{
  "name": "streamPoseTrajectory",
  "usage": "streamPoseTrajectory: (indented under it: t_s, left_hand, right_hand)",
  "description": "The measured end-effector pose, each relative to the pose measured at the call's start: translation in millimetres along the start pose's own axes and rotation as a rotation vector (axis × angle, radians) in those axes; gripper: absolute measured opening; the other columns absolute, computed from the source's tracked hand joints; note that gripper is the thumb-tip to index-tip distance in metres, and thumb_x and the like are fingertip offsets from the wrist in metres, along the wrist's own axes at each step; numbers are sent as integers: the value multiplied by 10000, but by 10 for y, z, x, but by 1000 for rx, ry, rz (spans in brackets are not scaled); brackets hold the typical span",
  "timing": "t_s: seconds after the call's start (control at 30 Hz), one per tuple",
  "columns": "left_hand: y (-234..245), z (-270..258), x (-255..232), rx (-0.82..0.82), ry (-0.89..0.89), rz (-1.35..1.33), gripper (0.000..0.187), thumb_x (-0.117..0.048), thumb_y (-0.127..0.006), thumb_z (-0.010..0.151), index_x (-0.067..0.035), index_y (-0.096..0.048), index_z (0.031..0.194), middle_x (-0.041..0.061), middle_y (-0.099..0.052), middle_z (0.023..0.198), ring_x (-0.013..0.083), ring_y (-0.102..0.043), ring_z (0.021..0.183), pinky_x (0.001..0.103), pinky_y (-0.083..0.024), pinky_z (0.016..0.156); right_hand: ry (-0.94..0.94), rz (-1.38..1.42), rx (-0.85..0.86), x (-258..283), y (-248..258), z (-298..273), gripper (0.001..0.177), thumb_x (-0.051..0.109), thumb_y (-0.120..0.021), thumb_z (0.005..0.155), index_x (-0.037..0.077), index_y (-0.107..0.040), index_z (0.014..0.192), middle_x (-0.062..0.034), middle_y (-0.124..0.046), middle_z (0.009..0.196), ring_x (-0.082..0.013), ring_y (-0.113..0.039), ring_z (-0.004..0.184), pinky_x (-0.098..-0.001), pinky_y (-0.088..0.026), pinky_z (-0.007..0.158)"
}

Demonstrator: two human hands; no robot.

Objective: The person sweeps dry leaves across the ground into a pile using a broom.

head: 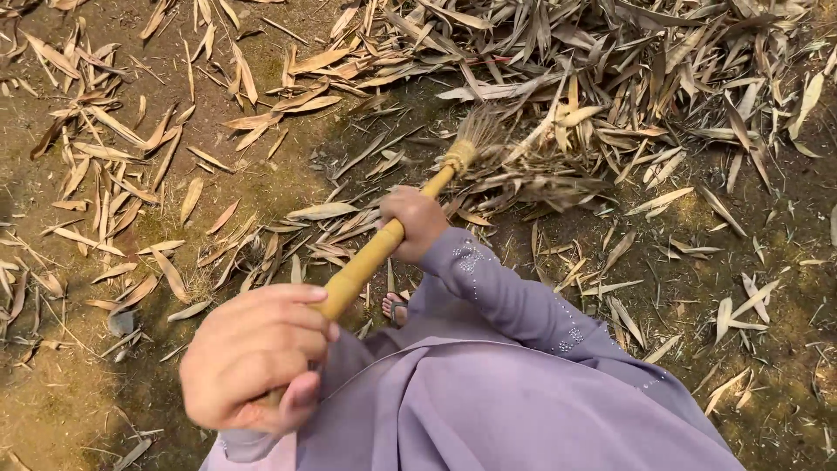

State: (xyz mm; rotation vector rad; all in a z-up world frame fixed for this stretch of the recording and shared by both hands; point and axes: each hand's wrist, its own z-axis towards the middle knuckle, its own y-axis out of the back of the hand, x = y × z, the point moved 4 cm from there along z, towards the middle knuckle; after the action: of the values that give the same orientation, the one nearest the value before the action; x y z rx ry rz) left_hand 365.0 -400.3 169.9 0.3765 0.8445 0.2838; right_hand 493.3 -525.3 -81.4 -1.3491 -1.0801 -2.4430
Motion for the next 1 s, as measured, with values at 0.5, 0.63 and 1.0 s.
streamPoseTrajectory:
  t_s: [0.5, 0.63, 1.0]
  left_hand:
    - [-1320, -69, 531, 197, 177, 301, 190, -160, -749, 897, -79, -613, 792, 56, -629, 745, 262, -629, 715, 390, -503, 709]
    - [-1388, -87, 571, 138, 209, 206, 197, -187, -767, 887, -89, -626, 792, 67, -616, 742, 266, -626, 710, 385, -497, 685]
    - [-1787, 31, 945, -55, 285, -204, 134, -121, -698, 989, -21, -657, 910, 77, -670, 876, 234, -652, 806, 332, -527, 739]
  right_hand:
    - [89, 261, 345, 30, -539, -648, 267, 357, -705, 834, 100, -630, 843, -110, -665, 815, -355, -630, 827, -433, -492, 748]
    - [54, 149, 299, -1132, -232, -755, 265, 351, -753, 756, 110, -692, 851, -113, -702, 818, -371, -630, 878, -440, -479, 801]
    - [-56, -278, 163, -2012, 979, -798, 247, 209, -823, 600, 106, -690, 780, -125, -683, 760, -368, -662, 764, -453, -505, 698]
